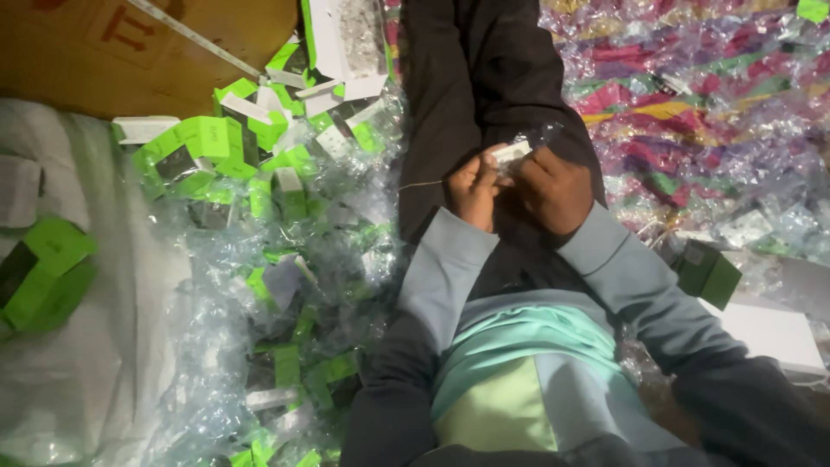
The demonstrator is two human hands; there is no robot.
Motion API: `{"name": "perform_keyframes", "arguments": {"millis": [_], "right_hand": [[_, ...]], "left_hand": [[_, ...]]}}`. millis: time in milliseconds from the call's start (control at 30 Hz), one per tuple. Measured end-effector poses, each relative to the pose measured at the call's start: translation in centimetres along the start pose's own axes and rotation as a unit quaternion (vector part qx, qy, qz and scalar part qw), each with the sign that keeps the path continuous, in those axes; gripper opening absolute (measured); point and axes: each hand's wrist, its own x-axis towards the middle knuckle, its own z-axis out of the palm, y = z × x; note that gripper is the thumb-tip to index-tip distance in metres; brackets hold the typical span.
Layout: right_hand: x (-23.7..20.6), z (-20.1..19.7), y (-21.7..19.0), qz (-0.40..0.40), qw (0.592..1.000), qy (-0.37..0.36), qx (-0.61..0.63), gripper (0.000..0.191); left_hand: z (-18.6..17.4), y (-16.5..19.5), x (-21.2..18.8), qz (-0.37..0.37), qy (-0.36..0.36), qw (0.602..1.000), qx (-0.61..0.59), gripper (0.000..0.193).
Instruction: The person sits on the floor and repeatedly picks up small white electronic components, places them into clear plastic bags, and sets the bags aside. The person handles the components one at a time, using both hands to open the bags and insert the items.
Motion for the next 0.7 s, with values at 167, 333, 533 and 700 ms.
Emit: {"name": "perform_keyframes", "arguments": {"millis": [167,333,533,700], "right_hand": [[1.3,-2.3,0.1,-0.04,0.996,-0.021,0.072,0.019],[1.6,-8.0,-2.1,-0.072,0.971,0.184,0.134,0.013],[9.5,-7.8,-5.4,-0.167,0.913,0.291,0.233,0.021],[15.0,-3.2,-6.2,-0.018,0.999,-0.024,0.044,0.055]], "left_hand": [[0.8,0.4,-0.1,0.054,0.01,0.998,0.006,0.032],[0.7,2.4,-0.8,0.105,0.022,0.983,0.152,0.041],[0.3,0.5,0.0,0.081,0.005,0.991,0.102,0.035],[-0.2,-0.6,0.7,0.13,-0.006,0.991,0.037,0.02]]}}
